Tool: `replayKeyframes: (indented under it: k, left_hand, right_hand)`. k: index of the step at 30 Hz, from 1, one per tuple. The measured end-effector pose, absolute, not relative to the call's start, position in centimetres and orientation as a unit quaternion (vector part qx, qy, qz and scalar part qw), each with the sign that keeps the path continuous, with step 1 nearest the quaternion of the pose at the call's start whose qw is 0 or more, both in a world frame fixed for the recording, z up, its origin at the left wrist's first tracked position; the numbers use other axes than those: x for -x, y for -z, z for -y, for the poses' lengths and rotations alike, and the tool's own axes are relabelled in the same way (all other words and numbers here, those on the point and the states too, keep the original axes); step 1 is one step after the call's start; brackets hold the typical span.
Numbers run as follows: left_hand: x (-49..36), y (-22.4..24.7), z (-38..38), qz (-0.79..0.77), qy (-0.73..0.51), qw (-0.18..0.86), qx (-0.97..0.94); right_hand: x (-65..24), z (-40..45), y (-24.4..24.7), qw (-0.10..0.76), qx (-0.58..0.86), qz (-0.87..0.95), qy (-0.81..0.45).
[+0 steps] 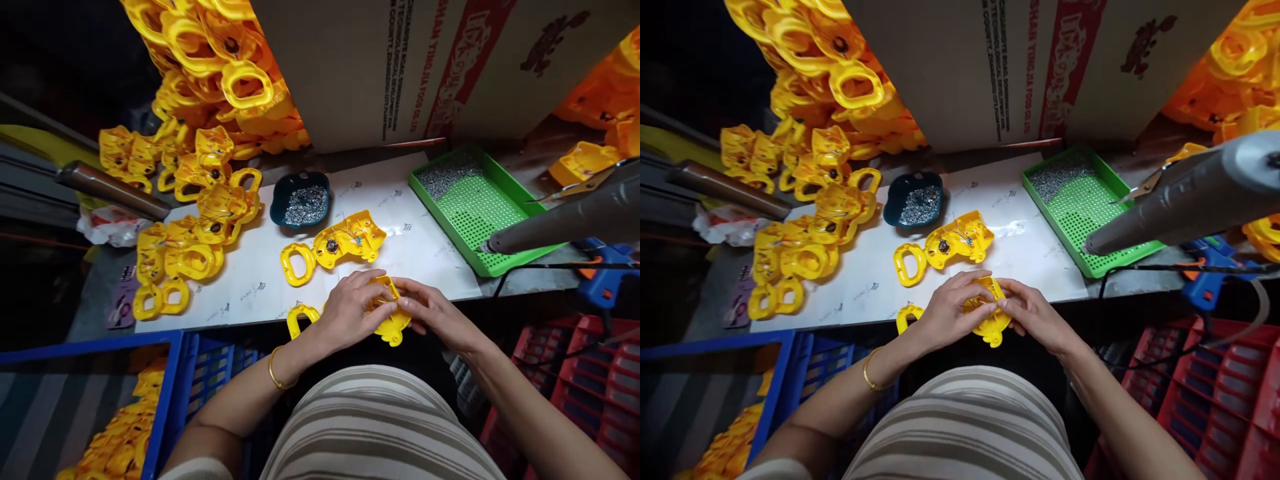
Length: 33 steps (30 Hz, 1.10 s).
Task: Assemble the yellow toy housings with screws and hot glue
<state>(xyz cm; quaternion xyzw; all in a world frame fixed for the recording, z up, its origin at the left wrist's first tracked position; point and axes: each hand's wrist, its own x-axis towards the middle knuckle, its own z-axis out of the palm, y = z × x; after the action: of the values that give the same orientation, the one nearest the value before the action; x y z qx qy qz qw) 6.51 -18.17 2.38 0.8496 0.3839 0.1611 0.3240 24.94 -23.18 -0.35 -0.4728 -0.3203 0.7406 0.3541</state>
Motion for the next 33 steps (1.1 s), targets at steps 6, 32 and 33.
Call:
replayKeyframes:
  k: [6, 32, 33]
  left_hand:
    - [-5.5, -3.0, 16.0, -0.297, -0.165, 0.399, -0.852]
    - [-3.7, -0.5, 13.3, -0.316, -0.271, 0.083, -0.905]
    - [-3.3, -0.6, 13.4, -0.333, -0.280, 0.065, -0.898]
  right_hand:
    - [-25.1, 23.1, -0.2, 0.311, 0.460, 0.363, -0.748]
    - [-23.9, 11.3, -3.6, 0.286, 0.583, 0.748, -0.139]
    - [-22.7, 9.7, -3.5, 0.248, 0.572, 0.772, -0.125]
